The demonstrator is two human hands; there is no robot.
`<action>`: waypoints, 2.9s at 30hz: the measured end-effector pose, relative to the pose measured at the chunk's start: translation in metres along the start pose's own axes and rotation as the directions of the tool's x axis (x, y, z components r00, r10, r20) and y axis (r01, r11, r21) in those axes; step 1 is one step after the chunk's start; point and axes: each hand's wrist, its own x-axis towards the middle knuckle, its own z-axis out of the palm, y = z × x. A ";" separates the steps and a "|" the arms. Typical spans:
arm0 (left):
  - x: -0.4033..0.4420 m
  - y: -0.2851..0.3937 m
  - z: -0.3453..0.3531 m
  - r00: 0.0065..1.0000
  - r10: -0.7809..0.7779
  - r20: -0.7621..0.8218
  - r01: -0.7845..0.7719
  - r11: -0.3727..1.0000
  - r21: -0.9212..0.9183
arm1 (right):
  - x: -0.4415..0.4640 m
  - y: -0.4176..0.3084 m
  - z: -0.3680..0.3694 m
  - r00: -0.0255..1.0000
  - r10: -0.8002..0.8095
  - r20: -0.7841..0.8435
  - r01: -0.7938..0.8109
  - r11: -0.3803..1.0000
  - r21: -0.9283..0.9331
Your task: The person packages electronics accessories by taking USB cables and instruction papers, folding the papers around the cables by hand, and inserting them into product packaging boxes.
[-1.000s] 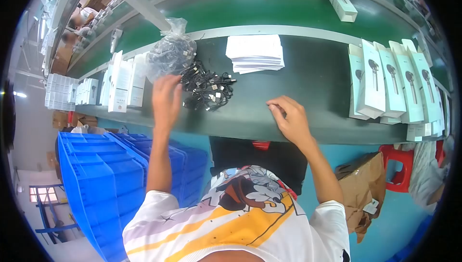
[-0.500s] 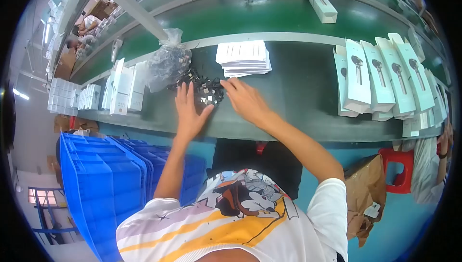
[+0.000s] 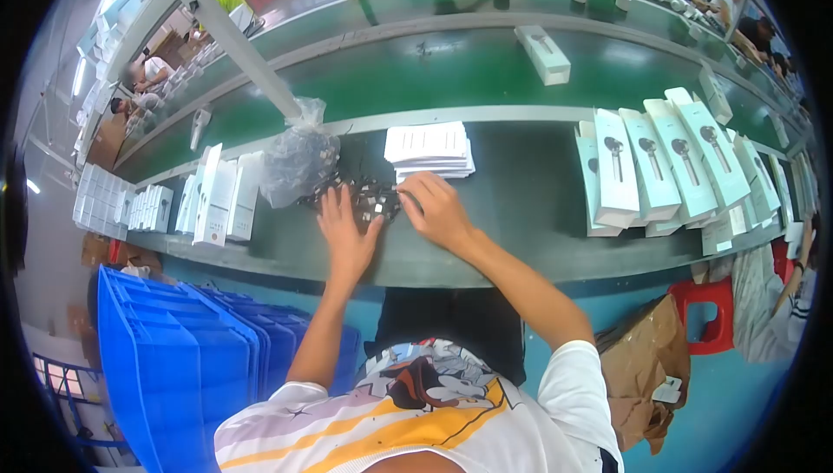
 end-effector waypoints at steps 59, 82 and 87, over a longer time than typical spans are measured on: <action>-0.013 0.073 0.010 0.808 0.541 0.232 -0.383 0.783 -0.490 | -0.058 -0.020 -0.107 0.895 0.399 0.197 -0.378 0.916 -0.136; -0.009 0.077 0.013 0.858 0.479 0.185 -0.375 0.831 -0.412 | -0.044 -0.026 -0.083 0.819 0.336 0.466 -0.236 0.936 -0.261; -0.002 0.075 0.011 0.820 0.506 0.266 -0.386 0.833 -0.396 | -0.045 -0.027 -0.081 0.803 0.363 0.473 -0.256 0.926 -0.277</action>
